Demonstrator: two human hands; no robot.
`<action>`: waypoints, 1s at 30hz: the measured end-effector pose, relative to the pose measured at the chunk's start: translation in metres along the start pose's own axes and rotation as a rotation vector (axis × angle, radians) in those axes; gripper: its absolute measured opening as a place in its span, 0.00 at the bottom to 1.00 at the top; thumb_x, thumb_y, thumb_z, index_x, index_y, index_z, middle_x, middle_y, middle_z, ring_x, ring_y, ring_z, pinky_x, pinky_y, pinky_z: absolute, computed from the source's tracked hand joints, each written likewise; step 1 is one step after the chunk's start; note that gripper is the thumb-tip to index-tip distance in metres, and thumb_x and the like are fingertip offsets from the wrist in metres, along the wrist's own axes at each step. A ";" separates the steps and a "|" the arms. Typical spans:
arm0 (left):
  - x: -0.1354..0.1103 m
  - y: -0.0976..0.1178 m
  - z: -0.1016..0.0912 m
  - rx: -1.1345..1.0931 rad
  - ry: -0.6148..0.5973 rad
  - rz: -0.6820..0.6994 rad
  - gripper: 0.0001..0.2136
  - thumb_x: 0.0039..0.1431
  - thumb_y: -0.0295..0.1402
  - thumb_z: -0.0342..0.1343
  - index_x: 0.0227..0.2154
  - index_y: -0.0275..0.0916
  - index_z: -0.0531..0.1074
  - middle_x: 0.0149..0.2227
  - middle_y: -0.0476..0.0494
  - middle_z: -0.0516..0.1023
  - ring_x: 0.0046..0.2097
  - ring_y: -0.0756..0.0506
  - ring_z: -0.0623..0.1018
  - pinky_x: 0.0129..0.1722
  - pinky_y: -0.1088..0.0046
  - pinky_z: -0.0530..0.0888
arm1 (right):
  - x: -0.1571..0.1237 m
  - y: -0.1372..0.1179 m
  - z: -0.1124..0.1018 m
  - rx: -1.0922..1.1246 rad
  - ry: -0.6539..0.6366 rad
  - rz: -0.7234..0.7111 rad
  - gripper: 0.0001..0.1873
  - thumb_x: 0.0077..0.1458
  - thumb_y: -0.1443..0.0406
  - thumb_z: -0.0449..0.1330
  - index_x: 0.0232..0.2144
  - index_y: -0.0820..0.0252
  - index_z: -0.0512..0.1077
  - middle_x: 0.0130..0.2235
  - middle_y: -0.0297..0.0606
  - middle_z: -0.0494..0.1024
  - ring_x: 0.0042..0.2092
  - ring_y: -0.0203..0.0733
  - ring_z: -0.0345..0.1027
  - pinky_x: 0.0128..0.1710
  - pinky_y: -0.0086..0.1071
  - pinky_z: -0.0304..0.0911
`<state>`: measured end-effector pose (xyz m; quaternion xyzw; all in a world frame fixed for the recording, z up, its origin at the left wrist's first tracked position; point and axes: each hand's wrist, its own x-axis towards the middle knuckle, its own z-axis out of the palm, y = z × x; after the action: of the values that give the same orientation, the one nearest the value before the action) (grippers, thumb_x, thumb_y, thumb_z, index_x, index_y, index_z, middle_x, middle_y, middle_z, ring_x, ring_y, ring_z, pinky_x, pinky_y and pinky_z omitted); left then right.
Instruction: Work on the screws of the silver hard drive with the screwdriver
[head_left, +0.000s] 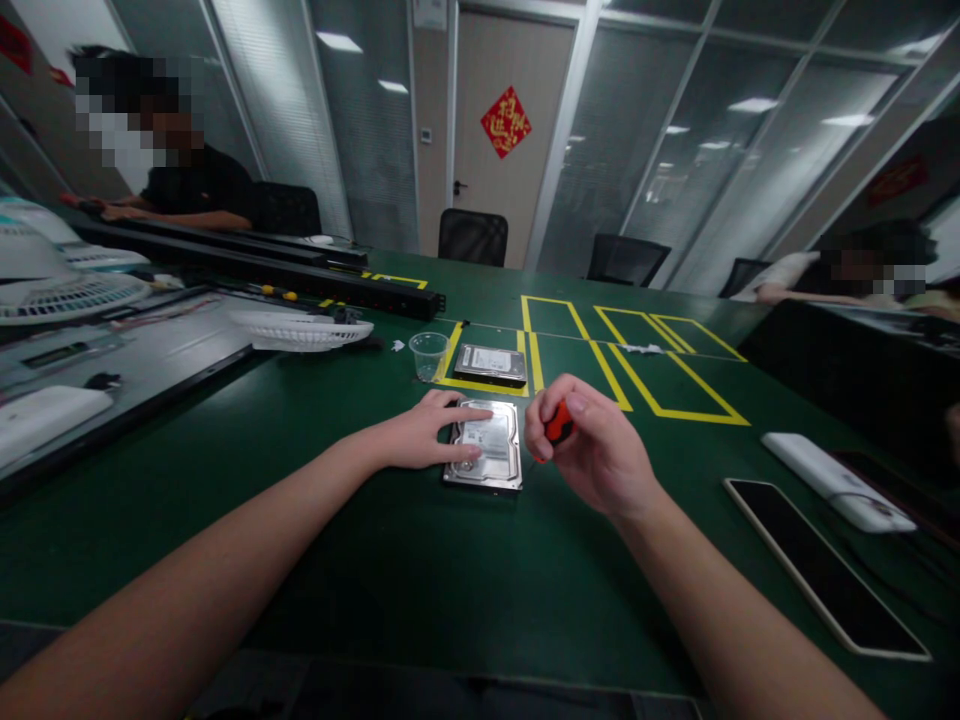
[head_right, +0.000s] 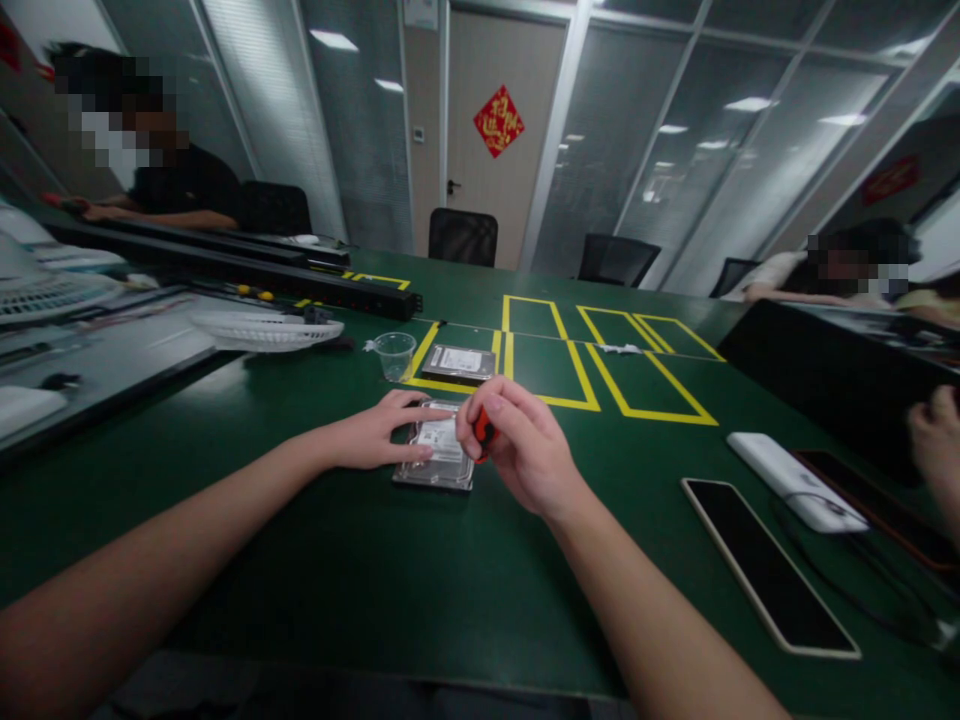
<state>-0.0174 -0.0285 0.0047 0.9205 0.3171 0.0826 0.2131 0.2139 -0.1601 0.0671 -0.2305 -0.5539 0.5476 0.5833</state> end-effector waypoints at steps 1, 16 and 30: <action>0.000 0.000 0.000 0.002 0.001 0.003 0.33 0.63 0.61 0.55 0.69 0.63 0.60 0.72 0.44 0.54 0.71 0.28 0.55 0.68 0.45 0.58 | 0.000 0.000 0.000 0.001 -0.003 -0.003 0.11 0.67 0.60 0.56 0.32 0.58 0.71 0.29 0.36 0.73 0.28 0.38 0.62 0.30 0.34 0.56; 0.000 0.000 0.000 -0.006 -0.009 0.001 0.33 0.63 0.62 0.54 0.69 0.65 0.59 0.71 0.44 0.54 0.71 0.28 0.55 0.67 0.43 0.59 | 0.000 0.000 0.001 0.015 0.019 -0.008 0.13 0.67 0.57 0.55 0.37 0.57 0.75 0.29 0.37 0.77 0.25 0.36 0.59 0.28 0.35 0.53; 0.001 -0.001 0.002 -0.007 0.006 0.002 0.33 0.63 0.62 0.55 0.69 0.63 0.60 0.71 0.43 0.54 0.71 0.28 0.56 0.67 0.44 0.59 | 0.001 -0.002 0.003 0.045 0.012 0.003 0.12 0.66 0.59 0.55 0.32 0.58 0.71 0.29 0.37 0.75 0.27 0.39 0.64 0.30 0.34 0.56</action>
<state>-0.0168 -0.0278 0.0025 0.9197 0.3166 0.0869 0.2154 0.2113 -0.1604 0.0703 -0.2212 -0.5375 0.5596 0.5908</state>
